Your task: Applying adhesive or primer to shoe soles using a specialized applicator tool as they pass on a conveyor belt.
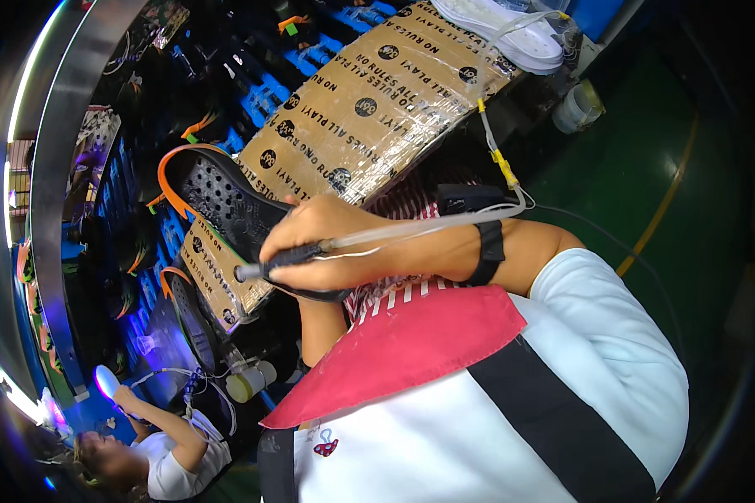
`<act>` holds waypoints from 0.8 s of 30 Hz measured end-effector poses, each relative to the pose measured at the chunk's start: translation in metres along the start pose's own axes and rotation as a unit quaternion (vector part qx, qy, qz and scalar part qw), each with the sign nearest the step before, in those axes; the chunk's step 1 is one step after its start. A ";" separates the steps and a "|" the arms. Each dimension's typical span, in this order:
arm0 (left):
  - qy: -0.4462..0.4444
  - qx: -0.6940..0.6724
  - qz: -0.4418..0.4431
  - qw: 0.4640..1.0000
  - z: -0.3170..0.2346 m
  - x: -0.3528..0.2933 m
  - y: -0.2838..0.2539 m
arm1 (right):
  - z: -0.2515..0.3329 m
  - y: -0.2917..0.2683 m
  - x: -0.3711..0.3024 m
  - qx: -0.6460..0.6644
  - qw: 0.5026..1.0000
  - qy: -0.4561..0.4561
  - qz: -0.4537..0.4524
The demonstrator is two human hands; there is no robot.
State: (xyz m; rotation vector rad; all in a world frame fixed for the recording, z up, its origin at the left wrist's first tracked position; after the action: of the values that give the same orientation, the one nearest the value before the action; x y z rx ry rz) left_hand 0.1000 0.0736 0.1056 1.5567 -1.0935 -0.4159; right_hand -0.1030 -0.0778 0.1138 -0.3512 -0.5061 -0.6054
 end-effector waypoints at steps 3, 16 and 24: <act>-0.164 -0.014 -0.117 0.979 0.150 -0.005 -0.078 | -0.008 0.012 -0.006 -0.080 0.996 -0.027 -0.012; -0.137 -0.064 0.054 0.987 0.132 0.029 -0.053 | -0.011 0.013 -0.020 0.029 0.993 0.047 0.106; -0.090 -0.024 0.039 0.995 0.110 0.031 -0.062 | -0.007 -0.003 -0.016 -0.059 0.996 0.042 0.055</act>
State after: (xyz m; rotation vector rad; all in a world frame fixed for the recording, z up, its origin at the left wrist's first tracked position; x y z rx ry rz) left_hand 0.0580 -0.0190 0.0248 1.4511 -1.2697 -0.5331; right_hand -0.1136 -0.0761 0.1002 -0.4602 -0.3699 -0.5420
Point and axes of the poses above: each hand's wrist, its own x-axis towards the middle knuckle, its own y-axis out of the palm, z = x × y, the point moved 4 cm from there along x, towards the middle knuckle, and after that the axes turned 1 degree about z, right-handed, at the moved point
